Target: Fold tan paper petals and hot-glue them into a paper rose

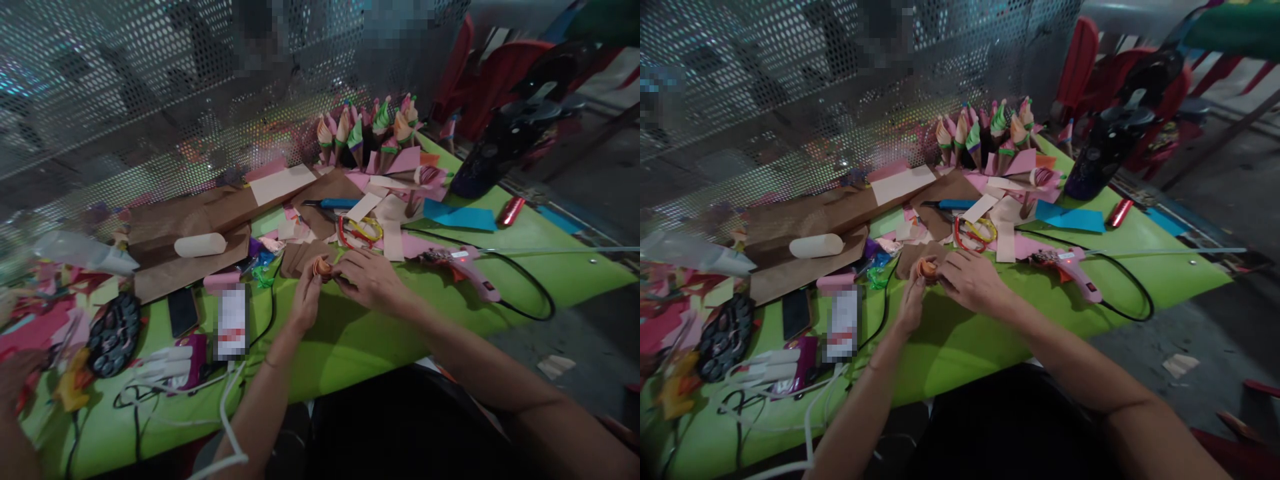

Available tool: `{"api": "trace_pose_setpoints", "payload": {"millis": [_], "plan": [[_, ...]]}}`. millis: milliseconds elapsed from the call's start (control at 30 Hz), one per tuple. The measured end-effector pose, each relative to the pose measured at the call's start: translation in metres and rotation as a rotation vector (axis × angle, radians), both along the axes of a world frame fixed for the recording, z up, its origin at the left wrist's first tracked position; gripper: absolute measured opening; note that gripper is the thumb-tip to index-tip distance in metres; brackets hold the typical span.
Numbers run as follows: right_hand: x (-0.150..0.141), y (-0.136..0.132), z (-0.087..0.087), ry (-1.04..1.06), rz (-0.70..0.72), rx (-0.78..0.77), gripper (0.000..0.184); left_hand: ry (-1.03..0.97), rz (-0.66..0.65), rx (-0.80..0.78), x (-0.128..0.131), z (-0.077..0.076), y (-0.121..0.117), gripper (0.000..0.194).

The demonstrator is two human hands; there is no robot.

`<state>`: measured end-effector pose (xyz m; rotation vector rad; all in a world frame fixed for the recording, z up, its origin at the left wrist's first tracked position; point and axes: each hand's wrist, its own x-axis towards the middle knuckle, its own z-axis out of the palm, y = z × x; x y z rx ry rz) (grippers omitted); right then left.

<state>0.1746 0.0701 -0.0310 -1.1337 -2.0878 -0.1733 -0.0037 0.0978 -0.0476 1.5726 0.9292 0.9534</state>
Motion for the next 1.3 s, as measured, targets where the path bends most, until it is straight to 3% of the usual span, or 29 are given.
{"api": "trace_pose_setpoints", "payload": {"millis": [200, 333, 633, 1300], "plan": [[0.0012, -0.0028, 0.0045, 0.177, 0.069, -0.026, 0.014, -0.053, 0.016, -0.046, -0.0002, -0.0019, 0.0012, 0.053], [-0.0004, -0.0043, 0.0034, 0.141, 0.074, -0.04, 0.018, -0.099, 0.056, -0.034, 0.0012, -0.0053, 0.0021, 0.054], [-0.0032, -0.006, 0.0025, 0.034, 0.041, 0.001, 0.016, 0.014, 0.017, 0.144, -0.0045, -0.008, 0.0045, 0.046], [-0.0025, -0.0031, 0.0002, -0.003, -0.004, 0.001, 0.014, 0.032, -0.024, 0.087, -0.0035, -0.0045, 0.0015, 0.048]]}}
